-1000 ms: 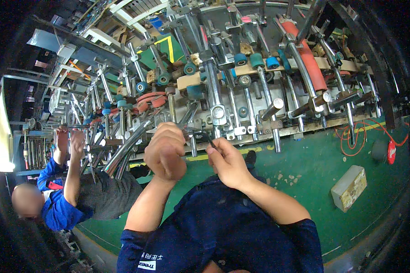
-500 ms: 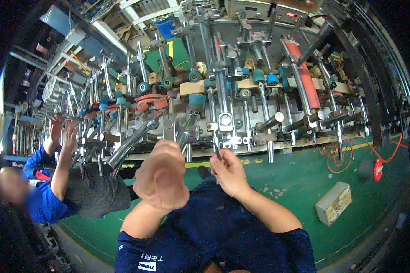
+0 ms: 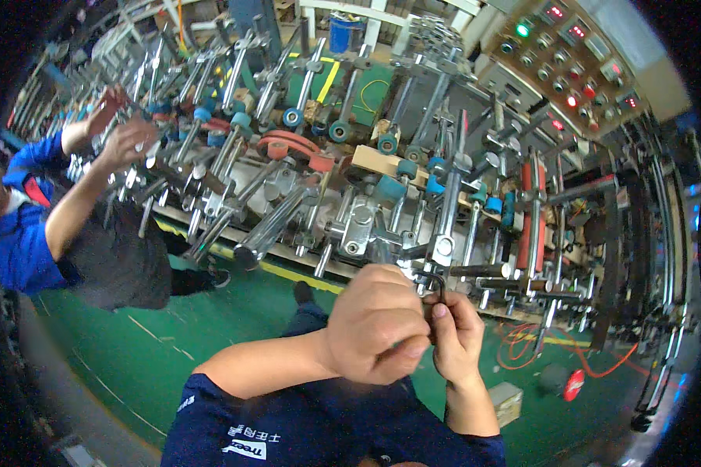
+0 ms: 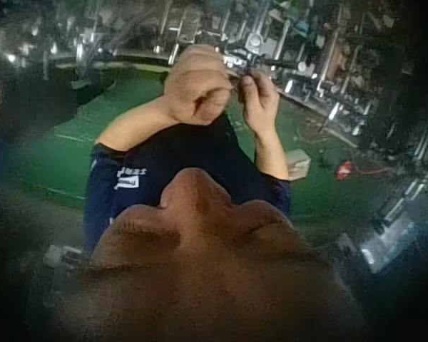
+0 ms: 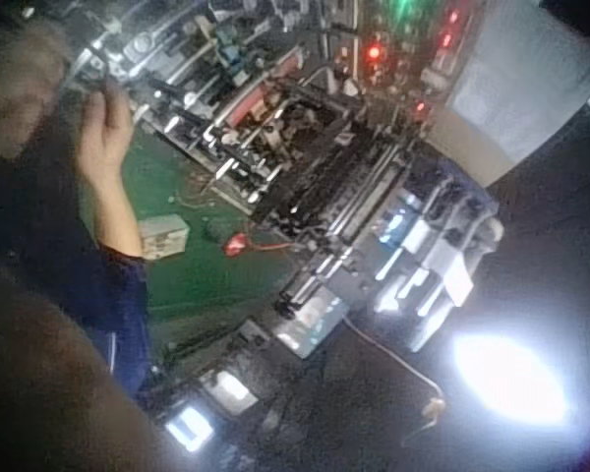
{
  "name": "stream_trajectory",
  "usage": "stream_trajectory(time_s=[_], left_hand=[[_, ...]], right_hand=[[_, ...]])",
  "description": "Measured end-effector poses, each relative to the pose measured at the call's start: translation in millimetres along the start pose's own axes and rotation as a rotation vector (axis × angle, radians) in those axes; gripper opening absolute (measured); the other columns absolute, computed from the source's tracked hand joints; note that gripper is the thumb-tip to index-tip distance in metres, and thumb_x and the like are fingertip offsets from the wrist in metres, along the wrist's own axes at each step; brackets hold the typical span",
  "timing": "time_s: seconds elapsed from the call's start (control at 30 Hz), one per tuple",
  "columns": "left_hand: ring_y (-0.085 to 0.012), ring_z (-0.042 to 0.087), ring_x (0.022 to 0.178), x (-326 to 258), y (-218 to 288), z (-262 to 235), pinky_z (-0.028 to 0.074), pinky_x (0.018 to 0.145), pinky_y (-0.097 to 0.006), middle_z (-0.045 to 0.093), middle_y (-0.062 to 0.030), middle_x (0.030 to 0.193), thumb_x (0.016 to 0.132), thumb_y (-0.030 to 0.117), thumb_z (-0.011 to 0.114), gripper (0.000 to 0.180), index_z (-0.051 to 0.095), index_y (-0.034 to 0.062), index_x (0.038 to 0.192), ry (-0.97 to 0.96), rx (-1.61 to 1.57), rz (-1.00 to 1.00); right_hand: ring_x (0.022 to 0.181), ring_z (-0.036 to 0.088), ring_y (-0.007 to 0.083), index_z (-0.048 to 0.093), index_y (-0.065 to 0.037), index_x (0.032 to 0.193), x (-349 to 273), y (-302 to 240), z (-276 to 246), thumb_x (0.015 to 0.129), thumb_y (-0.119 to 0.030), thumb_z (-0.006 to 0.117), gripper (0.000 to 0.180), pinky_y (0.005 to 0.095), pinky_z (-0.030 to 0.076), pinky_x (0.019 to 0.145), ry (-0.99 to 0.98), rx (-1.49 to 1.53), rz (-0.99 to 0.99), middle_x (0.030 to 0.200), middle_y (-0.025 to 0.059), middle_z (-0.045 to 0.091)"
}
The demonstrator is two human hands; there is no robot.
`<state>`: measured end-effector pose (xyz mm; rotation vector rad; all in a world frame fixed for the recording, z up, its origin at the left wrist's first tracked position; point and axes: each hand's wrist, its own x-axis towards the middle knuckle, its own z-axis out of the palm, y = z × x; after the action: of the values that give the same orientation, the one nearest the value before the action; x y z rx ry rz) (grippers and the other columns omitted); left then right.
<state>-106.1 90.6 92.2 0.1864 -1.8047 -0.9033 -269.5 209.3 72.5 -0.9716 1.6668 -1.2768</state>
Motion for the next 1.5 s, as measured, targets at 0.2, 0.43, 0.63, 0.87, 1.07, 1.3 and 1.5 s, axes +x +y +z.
stream_trajectory(time_s=[0.2, 0.43, 0.63, 0.87, 1.07, 1.3, 1.5], left_hand=[[-0.0324, 0.061, 0.095, -9.0, -3.7, 10.6, 0.051, 0.089, -0.049, 0.063, -0.0103, 0.101, 0.077, 0.012, 0.077, 0.028, 0.065, 0.0067, 0.102, 0.121, -0.101, 0.031], [-0.0353, 0.062, 0.097, -6.1, -4.8, -1.7, 0.052, 0.087, -0.050, 0.061, -0.0114, 0.109, 0.074, 0.004, 0.079, 0.039, 0.062, 0.0063, 0.109, 0.142, -0.161, 0.064], [-0.0353, 0.062, 0.101, -9.2, -8.2, -5.5, 0.051, 0.091, -0.050, 0.059, -0.0112, 0.112, 0.074, 0.007, 0.080, 0.043, 0.061, 0.0064, 0.112, 0.084, -0.195, 0.062], [-0.0341, 0.062, 0.106, -6.8, -5.7, -8.5, 0.050, 0.097, -0.050, 0.062, -0.0113, 0.118, 0.076, 0.008, 0.079, 0.039, 0.062, 0.0071, 0.112, 0.016, -0.166, 0.040], [-0.0335, 0.063, 0.103, -2.9, -6.0, -13.3, 0.050, 0.099, -0.052, 0.066, -0.0130, 0.113, 0.076, 0.006, 0.076, 0.037, 0.063, 0.0057, 0.110, -0.072, -0.139, 0.026], [-0.0350, 0.064, 0.102, -0.5, -0.2, -19.7, 0.052, 0.096, -0.052, 0.065, -0.0131, 0.113, 0.078, 0.003, 0.073, 0.030, 0.064, 0.0051, 0.106, -0.122, -0.062, -0.004], [-0.0326, 0.066, 0.094, 4.2, -1.2, -19.1, 0.054, 0.091, -0.050, 0.066, -0.0158, 0.106, 0.078, 0.003, 0.072, 0.026, 0.064, 0.0031, 0.103, -0.114, -0.051, 0.018]], right_hand=[[0.074, 0.062, 0.0128, 0.066, 0.000, 0.113, 26.3, -19.3, -2.6, 0.102, -0.010, 0.060, 0.016, 0.0273, 0.050, 0.066, -0.016, -0.371, -0.251, 0.089, 0.0064, 0.067], [0.081, 0.065, 0.0160, 0.068, 0.001, 0.109, 41.1, -58.9, 9.2, 0.098, -0.005, 0.062, 0.014, 0.0302, 0.053, 0.076, -0.022, -0.540, -0.179, 0.092, 0.0110, 0.071], [0.089, 0.065, 0.0141, 0.067, 0.002, 0.109, 28.3, -54.9, 12.7, 0.099, -0.003, 0.060, 0.013, 0.0293, 0.053, 0.080, -0.007, -0.484, -0.165, 0.098, 0.0096, 0.072], [0.092, 0.062, 0.0108, 0.061, 0.002, 0.116, 4.5, -25.5, 23.5, 0.104, -0.007, 0.057, 0.016, 0.0266, 0.051, 0.081, 0.105, -0.044, -0.122, 0.103, 0.0057, 0.068], [0.081, 0.060, 0.0071, 0.061, 0.001, 0.116, -1.4, -5.6, 29.2, 0.104, -0.009, 0.057, 0.016, 0.0227, 0.050, 0.068, 0.148, 0.044, -0.032, 0.094, 0.0038, 0.068], [0.063, 0.053, 0.0053, 0.062, -0.001, 0.115, -0.3, 0.0, 28.9, 0.103, -0.014, 0.059, 0.017, 0.0219, 0.043, 0.056, 0.132, 0.149, 0.013, 0.080, 0.0012, 0.065], [0.063, 0.054, 0.0045, 0.060, -0.002, 0.121, 5.4, -0.4, 20.5, 0.101, -0.009, 0.061, 0.021, 0.0219, 0.044, 0.056, 0.106, 0.140, 0.052, 0.078, -0.0001, 0.065]])
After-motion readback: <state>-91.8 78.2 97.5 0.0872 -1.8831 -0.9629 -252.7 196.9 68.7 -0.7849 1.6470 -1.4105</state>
